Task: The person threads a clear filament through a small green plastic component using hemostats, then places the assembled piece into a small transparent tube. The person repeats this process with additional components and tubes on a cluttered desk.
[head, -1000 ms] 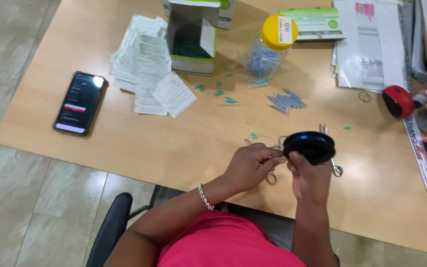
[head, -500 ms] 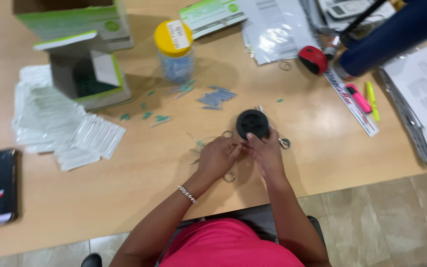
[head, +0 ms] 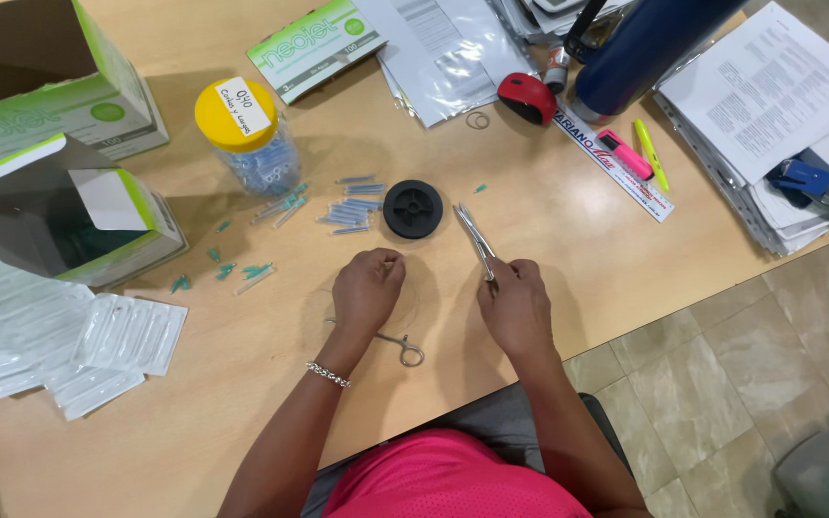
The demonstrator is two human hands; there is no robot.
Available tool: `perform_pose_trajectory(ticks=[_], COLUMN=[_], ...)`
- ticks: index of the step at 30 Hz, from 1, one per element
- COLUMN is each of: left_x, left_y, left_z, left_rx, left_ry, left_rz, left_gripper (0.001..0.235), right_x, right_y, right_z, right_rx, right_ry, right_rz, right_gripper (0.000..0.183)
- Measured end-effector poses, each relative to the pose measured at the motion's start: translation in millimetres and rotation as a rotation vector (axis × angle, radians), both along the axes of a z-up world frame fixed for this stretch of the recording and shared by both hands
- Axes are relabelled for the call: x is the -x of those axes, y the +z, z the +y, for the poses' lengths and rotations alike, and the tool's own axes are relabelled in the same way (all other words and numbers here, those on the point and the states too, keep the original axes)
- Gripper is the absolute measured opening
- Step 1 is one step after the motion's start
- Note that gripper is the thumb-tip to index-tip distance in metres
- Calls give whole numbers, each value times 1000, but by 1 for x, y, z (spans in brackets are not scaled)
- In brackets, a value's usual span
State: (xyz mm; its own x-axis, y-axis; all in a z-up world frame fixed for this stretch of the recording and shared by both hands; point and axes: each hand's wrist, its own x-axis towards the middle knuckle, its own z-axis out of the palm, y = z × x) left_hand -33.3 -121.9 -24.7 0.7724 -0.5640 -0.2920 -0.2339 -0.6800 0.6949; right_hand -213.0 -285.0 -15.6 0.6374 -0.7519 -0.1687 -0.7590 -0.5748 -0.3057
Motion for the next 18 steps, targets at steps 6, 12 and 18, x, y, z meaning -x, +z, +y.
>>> perform_pose_trajectory(ticks=[6, 12, 18], left_x=[1, 2, 6], left_y=[18, 22, 33], left_z=[8, 11, 19], left_rx=[30, 80, 113], left_ry=[31, 75, 85], left_rz=[37, 71, 110], left_gripper=[25, 23, 26], right_x=[2, 2, 4], right_y=[42, 15, 23], right_z=[7, -4, -2], right_rx=[16, 126, 157], right_ry=[-39, -27, -28], right_rz=[-24, 60, 209], right_gripper=[46, 39, 30])
